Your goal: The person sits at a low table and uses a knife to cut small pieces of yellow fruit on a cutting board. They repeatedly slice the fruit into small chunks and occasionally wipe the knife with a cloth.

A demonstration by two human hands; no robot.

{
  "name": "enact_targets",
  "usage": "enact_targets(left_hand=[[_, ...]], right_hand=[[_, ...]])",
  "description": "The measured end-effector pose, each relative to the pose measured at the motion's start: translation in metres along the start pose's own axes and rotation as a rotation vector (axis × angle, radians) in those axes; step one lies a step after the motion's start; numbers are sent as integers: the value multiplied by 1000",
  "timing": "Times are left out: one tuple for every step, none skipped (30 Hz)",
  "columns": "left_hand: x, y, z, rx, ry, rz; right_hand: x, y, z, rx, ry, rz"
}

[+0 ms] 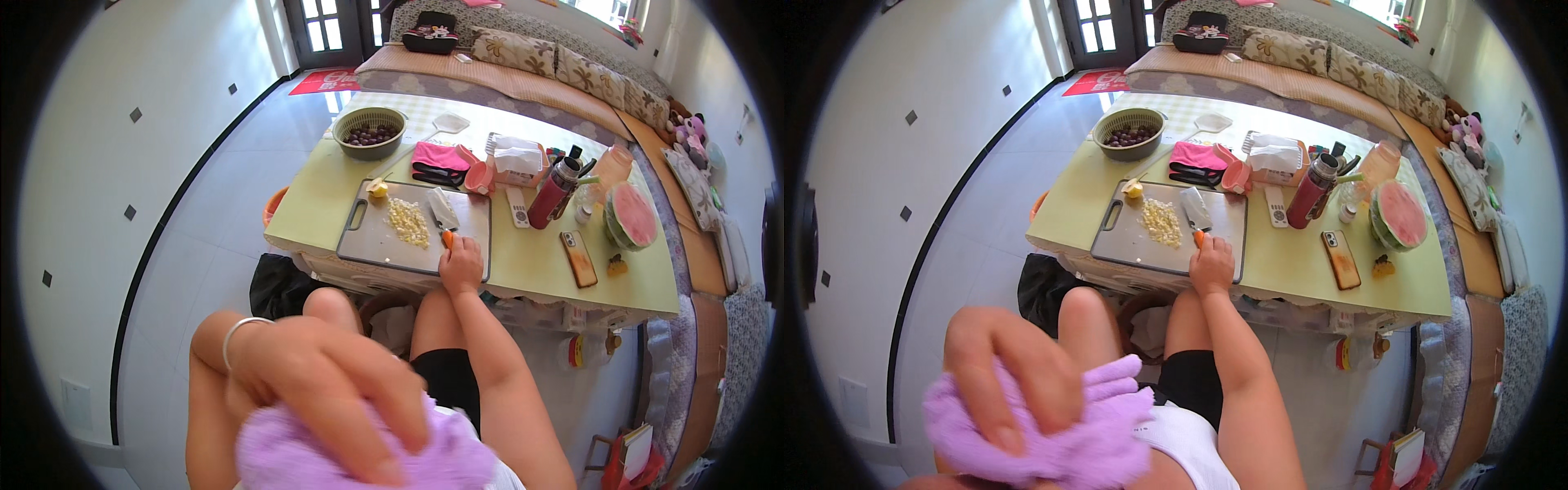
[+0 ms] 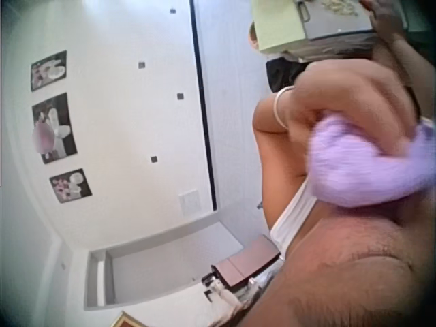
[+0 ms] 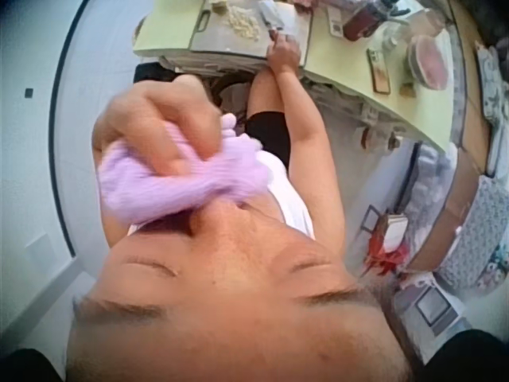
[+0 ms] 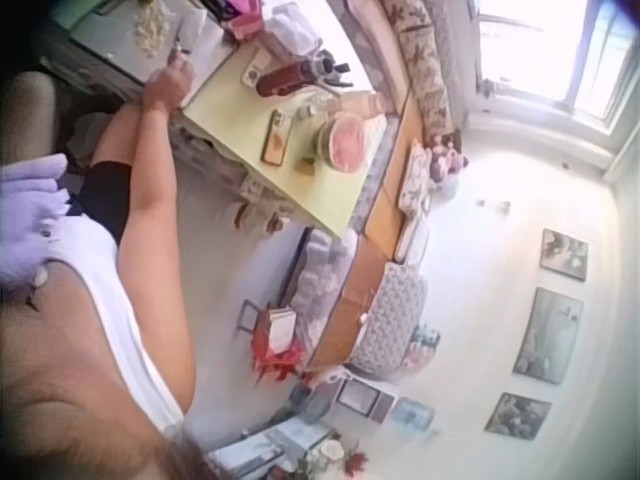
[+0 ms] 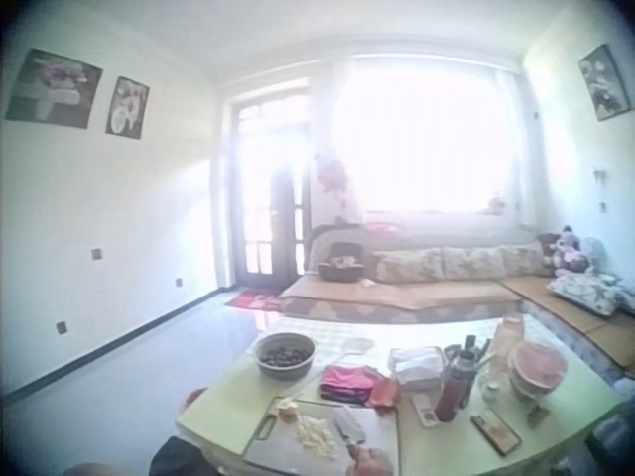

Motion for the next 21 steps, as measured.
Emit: enact_targets(left_hand=[[-10, -1, -5, 97, -12, -21], [-27, -4, -18, 103, -159, 46], [-53, 7, -8, 35, -186, 24], [-56, -10, -9, 19, -244, 129], [-84, -4, 4, -77, -132, 193], [-97, -15, 10, -139, -37, 336], [-113, -20, 16, -227, -11, 308], [-152, -31, 29, -100, -190, 429], [-189, -42, 38, -1, -391, 566], [-199, -55, 58, 102, -200, 668], [-225, -65, 76, 92, -161, 883], [-261, -73, 89, 102, -237, 940], [-288, -72, 100, 123, -271, 946], [-316, -71, 107, 118, -351, 968], [-347, -70, 114, 133, -401, 987], [-367, -66, 117, 197, -424, 1152], [-373, -46, 121, 165, -399, 1226], [-407, -35, 117, 146, -455, 1336], [-440, -16, 113, 36, -466, 1469], [-497, 1, 102, -156, -434, 1553], [-503, 41, 93, -295, -418, 1844]], right_hand=[[1, 2, 0, -3, -4, 8], [1, 3, 1, -7, -8, 15], [-6, -29, -7, 27, -7, -49], [0, -4, -2, 10, -12, 6], [-5, -20, -5, 27, -12, -39], [-3, -6, -2, 13, -12, -11], [2, 6, 0, 5, -7, 16], [2, 0, -2, 13, -2, -2], [2, -5, -4, 21, 5, -15], [2, -6, -4, 22, 0, -26], [3, -6, -4, 19, -6, -34], [3, -6, -4, 16, -12, -44], [3, -8, -5, 15, -9, -53], [2, -8, -5, 11, -7, -55], [1, -6, -4, 5, -8, -52], [2, -6, -3, 4, -3, -51], [2, -9, -4, 7, 2, -57], [2, -7, -3, 5, 6, -55], [2, -5, -3, 1, 6, -53], [3, 4, -1, -10, 3, -35], [1, -8, -3, 1, 5, -67]])
Point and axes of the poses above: each hand's wrist, its own z-axis towards the middle knuckle, its own x-axis out of the palm, y = z × x, the point moved 10 cm from there along z, towards the middle knuckle, and after that the axes turned 7 degrees about -x, right-handed, at the moved point
